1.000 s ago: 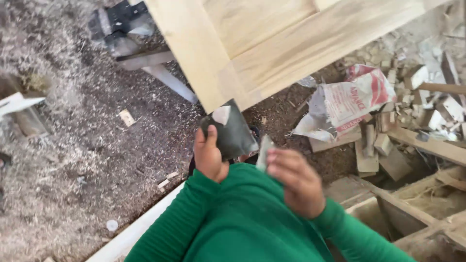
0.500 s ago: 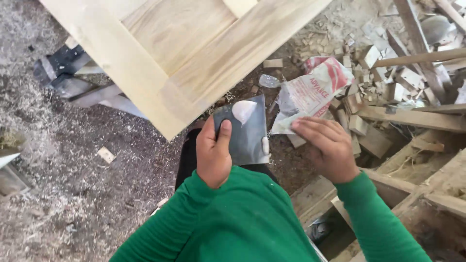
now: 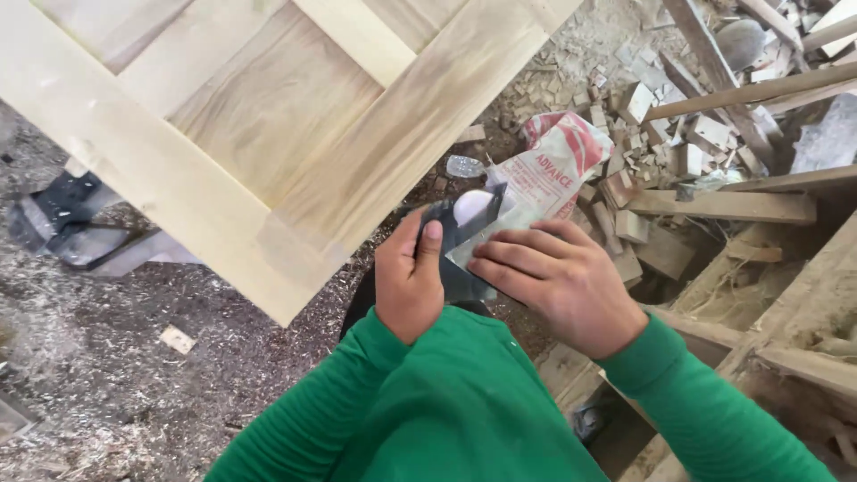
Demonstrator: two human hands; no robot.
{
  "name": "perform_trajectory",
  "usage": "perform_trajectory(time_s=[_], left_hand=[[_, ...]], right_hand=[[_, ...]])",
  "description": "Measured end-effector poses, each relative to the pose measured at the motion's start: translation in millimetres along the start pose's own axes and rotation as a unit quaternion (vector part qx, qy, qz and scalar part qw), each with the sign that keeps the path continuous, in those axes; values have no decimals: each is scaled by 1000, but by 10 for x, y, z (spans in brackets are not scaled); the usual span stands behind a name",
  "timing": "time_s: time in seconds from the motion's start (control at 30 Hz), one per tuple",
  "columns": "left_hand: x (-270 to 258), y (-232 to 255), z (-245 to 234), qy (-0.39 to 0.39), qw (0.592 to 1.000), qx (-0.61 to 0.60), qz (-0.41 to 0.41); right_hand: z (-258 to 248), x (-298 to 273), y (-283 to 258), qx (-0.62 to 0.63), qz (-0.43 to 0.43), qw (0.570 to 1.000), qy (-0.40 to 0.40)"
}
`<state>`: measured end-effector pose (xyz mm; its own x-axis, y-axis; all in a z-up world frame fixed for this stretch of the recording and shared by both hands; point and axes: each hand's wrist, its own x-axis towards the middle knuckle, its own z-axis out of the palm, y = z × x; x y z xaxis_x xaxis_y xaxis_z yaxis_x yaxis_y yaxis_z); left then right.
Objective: The person prepares a wooden door panel by holding sandpaper in one hand and applying putty to the panel with the other, occasionally scraping excess putty from the sandpaper. The person then taps the sandpaper against a polybag before placing it down.
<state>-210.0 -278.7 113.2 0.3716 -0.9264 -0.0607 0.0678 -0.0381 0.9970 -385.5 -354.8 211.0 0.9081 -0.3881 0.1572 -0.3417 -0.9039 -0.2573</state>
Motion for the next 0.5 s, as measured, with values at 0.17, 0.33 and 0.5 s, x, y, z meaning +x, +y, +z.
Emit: perform_trajectory(time_s=[0.17, 0.33, 0.5], left_hand=[[566, -334, 163, 59, 996, -51, 42], [1065, -1164, 185, 183, 978, -84, -60], [1439, -820, 179, 211, 958, -180, -78]], right_hand=[[225, 92, 419, 34, 30, 999, -18], [591, 50, 1035, 71, 39, 983, -164], [579, 327, 1072, 242, 179, 948, 99]])
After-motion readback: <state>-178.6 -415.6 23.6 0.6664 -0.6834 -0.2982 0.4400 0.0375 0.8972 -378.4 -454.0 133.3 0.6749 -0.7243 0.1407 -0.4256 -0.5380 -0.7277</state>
